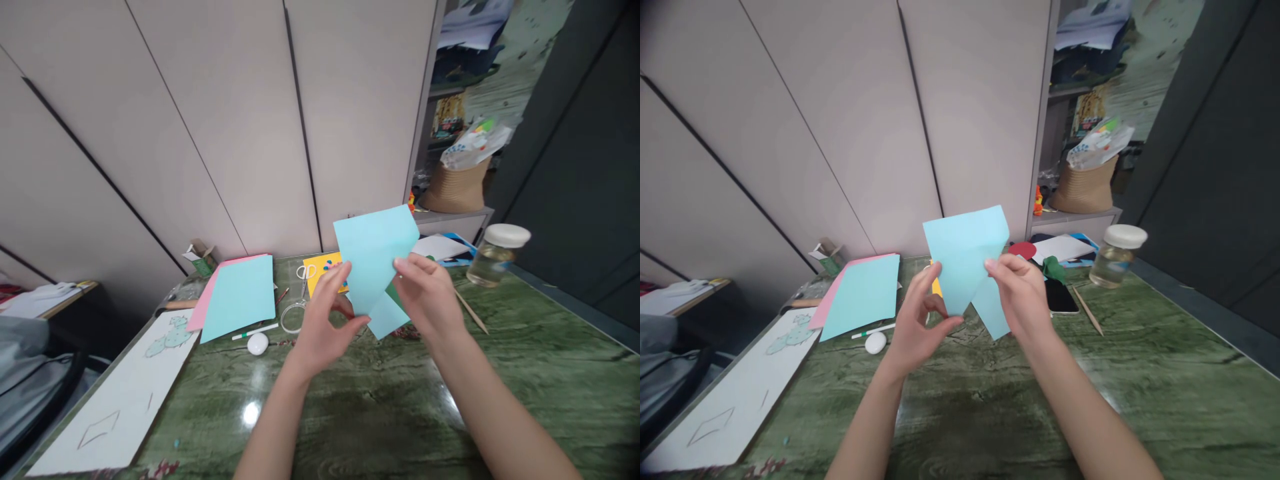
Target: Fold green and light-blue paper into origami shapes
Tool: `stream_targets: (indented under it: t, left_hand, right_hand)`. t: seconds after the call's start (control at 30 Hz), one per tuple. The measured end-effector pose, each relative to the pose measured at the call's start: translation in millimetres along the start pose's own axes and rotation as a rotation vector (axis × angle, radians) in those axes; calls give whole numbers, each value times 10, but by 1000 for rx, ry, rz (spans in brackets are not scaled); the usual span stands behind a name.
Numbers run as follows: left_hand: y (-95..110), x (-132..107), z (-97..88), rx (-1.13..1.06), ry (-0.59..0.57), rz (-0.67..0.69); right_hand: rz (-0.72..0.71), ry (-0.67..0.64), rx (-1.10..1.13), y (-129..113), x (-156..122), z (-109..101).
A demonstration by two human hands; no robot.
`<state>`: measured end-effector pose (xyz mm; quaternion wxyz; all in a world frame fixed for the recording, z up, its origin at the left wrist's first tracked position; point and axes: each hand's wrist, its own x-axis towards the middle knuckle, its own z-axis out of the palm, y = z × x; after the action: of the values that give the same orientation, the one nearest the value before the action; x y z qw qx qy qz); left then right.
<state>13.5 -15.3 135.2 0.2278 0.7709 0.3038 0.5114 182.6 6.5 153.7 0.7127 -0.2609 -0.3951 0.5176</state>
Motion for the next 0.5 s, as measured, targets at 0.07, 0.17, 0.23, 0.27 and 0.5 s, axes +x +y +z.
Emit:
stream_targets:
  t: [0.07,0.17,0.23,0.27,0.5]
  left_hand:
    - [1,-4,12,-8,-16,13]
    - [7,-6,28,-20,-33,24]
    - [9,-6,35,-29,-40,25]
    - [9,-6,39,-34,-44,23]
    - [-40,-6,60,-78,-30,7]
  right_hand:
    - [-12,25,19,-41,31,-32]
    - [-6,41,55,-104,71,-79]
    - [-17,54,77,-136,88,-98]
    - [-28,61,85,-148,93,-103]
    - [-6,59,117,-158,104,-88]
